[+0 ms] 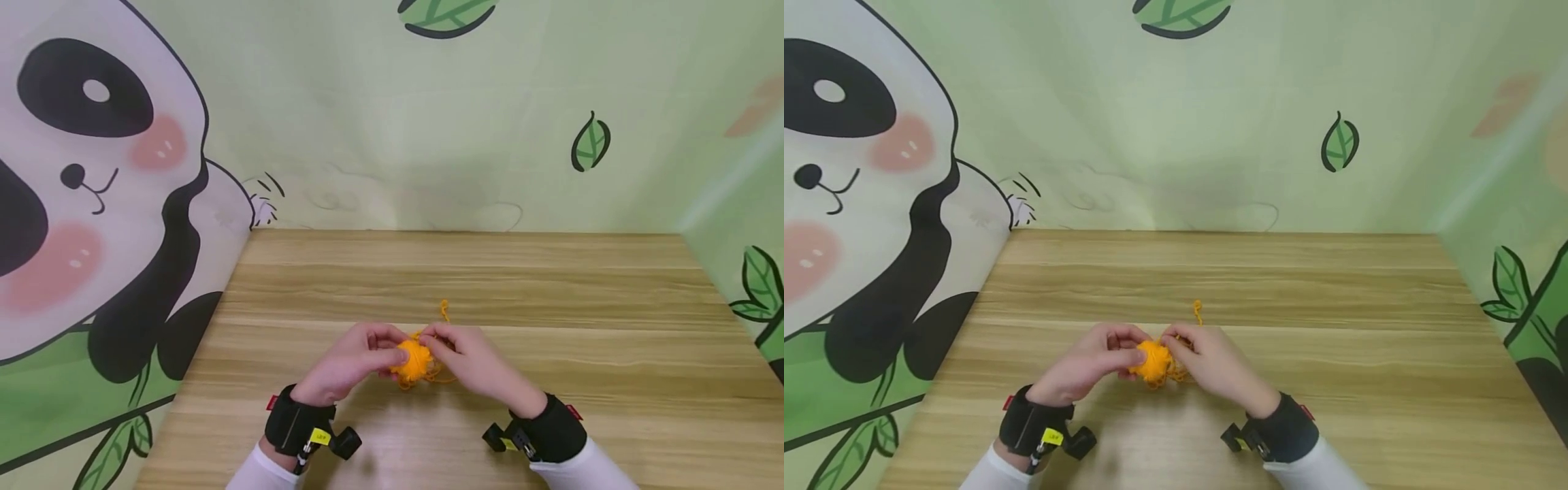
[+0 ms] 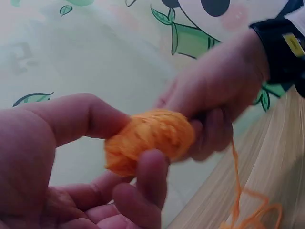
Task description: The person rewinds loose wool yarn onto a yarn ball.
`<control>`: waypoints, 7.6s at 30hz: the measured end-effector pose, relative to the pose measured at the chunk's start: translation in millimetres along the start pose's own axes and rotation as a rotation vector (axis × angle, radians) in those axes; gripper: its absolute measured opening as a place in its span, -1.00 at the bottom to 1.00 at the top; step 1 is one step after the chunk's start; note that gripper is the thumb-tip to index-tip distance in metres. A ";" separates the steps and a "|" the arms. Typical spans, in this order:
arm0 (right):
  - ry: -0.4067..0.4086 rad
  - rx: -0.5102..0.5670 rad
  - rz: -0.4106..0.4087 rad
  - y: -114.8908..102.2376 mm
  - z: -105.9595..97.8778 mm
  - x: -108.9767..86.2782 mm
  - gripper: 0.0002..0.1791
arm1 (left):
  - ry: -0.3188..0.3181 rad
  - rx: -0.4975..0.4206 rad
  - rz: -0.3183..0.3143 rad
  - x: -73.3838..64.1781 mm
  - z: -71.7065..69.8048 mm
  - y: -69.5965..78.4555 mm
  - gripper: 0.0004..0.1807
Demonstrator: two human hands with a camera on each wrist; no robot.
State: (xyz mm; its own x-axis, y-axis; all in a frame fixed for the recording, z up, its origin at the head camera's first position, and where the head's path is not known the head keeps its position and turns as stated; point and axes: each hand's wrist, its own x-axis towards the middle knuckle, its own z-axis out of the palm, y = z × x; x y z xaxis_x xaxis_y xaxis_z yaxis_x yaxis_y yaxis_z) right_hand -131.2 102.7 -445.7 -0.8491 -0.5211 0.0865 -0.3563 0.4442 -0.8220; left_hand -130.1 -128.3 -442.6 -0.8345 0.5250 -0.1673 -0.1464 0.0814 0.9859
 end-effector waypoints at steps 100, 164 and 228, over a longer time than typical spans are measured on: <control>0.021 -0.022 -0.022 -13.9 21.2 -5.3 -0.77 | 0.383 -0.256 0.081 6.6 16.3 8.4 -0.63; 0.014 -0.374 -0.108 -28.3 -25.3 13.7 -0.84 | 0.188 0.082 0.011 19.5 1.6 -1.9 -0.85; -0.103 -0.108 -0.100 -16.1 17.1 -13.8 -0.82 | 0.041 -0.314 0.156 -0.4 -7.4 6.3 -0.89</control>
State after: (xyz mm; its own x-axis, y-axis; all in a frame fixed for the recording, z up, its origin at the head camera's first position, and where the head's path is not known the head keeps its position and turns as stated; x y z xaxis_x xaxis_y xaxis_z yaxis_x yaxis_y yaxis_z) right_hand -107.2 90.3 -443.3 -0.7648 -0.6362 0.1015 -0.4814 0.4597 -0.7463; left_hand -134.6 -134.3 -436.4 -0.8796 0.4753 -0.0215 -0.1662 -0.2646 0.9499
